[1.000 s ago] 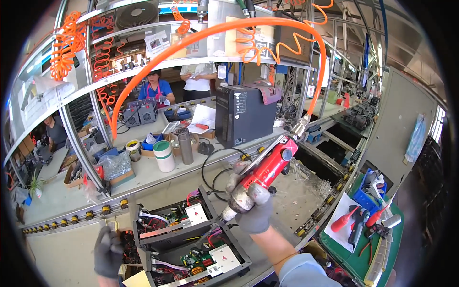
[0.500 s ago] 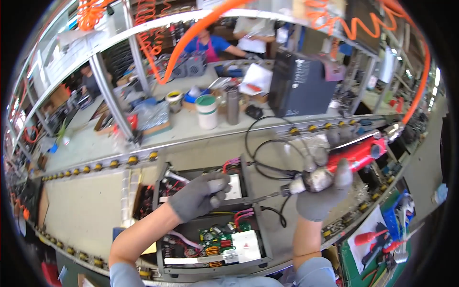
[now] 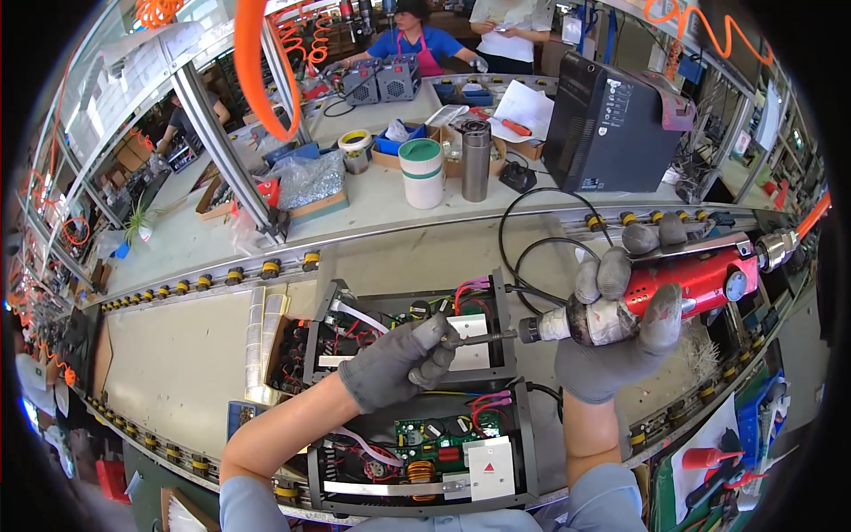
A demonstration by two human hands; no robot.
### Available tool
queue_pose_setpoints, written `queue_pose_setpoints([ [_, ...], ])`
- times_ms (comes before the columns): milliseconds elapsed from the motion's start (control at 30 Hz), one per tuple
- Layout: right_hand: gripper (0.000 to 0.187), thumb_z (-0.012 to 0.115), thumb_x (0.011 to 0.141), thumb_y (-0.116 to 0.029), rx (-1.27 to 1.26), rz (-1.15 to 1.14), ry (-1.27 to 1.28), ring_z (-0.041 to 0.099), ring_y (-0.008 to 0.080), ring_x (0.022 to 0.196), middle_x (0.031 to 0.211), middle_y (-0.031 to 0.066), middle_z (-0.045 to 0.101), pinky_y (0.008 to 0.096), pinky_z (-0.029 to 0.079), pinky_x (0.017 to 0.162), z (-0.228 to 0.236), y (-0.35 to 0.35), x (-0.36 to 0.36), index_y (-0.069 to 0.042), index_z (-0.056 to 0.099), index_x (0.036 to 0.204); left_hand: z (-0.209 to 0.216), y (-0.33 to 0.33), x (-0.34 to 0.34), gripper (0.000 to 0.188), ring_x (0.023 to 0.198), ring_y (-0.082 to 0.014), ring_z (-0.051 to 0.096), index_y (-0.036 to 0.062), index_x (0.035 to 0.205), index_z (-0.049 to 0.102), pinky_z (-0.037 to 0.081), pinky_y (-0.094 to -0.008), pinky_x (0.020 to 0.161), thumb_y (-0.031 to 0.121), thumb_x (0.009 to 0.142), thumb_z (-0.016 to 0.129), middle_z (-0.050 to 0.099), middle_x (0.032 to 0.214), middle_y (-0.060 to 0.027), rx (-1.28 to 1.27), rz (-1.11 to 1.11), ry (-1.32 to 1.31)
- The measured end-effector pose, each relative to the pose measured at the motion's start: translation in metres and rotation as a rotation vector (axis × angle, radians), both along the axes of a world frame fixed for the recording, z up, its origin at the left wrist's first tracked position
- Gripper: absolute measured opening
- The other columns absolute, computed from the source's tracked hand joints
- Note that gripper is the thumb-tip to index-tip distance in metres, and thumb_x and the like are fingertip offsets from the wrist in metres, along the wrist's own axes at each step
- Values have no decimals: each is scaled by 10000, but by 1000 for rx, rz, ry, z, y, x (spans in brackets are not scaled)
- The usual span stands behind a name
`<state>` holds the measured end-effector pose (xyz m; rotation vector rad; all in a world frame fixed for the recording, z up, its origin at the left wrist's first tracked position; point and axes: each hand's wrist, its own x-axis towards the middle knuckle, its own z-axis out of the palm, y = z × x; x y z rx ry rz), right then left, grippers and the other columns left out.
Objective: Assembling, sealing, and labeling components of power inverters on a production line.
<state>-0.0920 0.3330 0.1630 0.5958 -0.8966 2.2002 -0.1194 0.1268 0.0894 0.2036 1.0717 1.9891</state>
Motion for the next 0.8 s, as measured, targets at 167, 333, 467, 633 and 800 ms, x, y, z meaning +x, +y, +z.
queue_pose_setpoints([
  [167, 648, 642, 747, -413, 53, -36, -115, 464, 127, 634, 834, 55, 510, 285, 384, 573, 0, -8, -1, -50, 388, 1221, 7, 5, 3, 345, 530, -48, 332, 105, 886, 494, 304, -185, 486, 447, 890, 542, 424, 696, 29, -24, 11, -8],
  [333, 589, 614, 839, -246, 66, 173, 87, 507, 129, 710, 1089, 107, 529, 292, 445, 608, -6, -3, -3, -24, 330, 1305, 6, 6, 6, 361, 531, -50, 326, 108, 855, 477, 295, -187, 488, 461, 879, 550, 403, 689, 33, -68, 31, 29],
  [467, 581, 618, 828, -227, 59, 164, 168, 530, 135, 709, 1093, 105, 536, 294, 447, 597, -5, -3, -4, -32, 332, 1295, 5, 7, 7, 290, 530, -31, 385, 97, 904, 513, 339, -167, 479, 387, 912, 535, 484, 708, 36, 11, 67, -30],
  [633, 696, 632, 771, -406, 99, 57, -182, 567, 187, 745, 1162, 58, 494, 382, 512, 684, -21, 1, 2, -111, 309, 1311, 8, 8, 5, 253, 530, -23, 383, 98, 908, 513, 341, -154, 474, 348, 907, 557, 499, 740, 33, 48, 97, -131],
  [800, 557, 654, 799, -257, 23, 61, 43, 524, 129, 673, 1044, 85, 563, 308, 453, 562, -7, -15, -5, -125, 354, 1249, 18, 9, -5, 203, 569, -7, 430, 77, 923, 515, 371, -127, 459, 274, 912, 561, 519, 781, 16, 50, 193, -227],
])
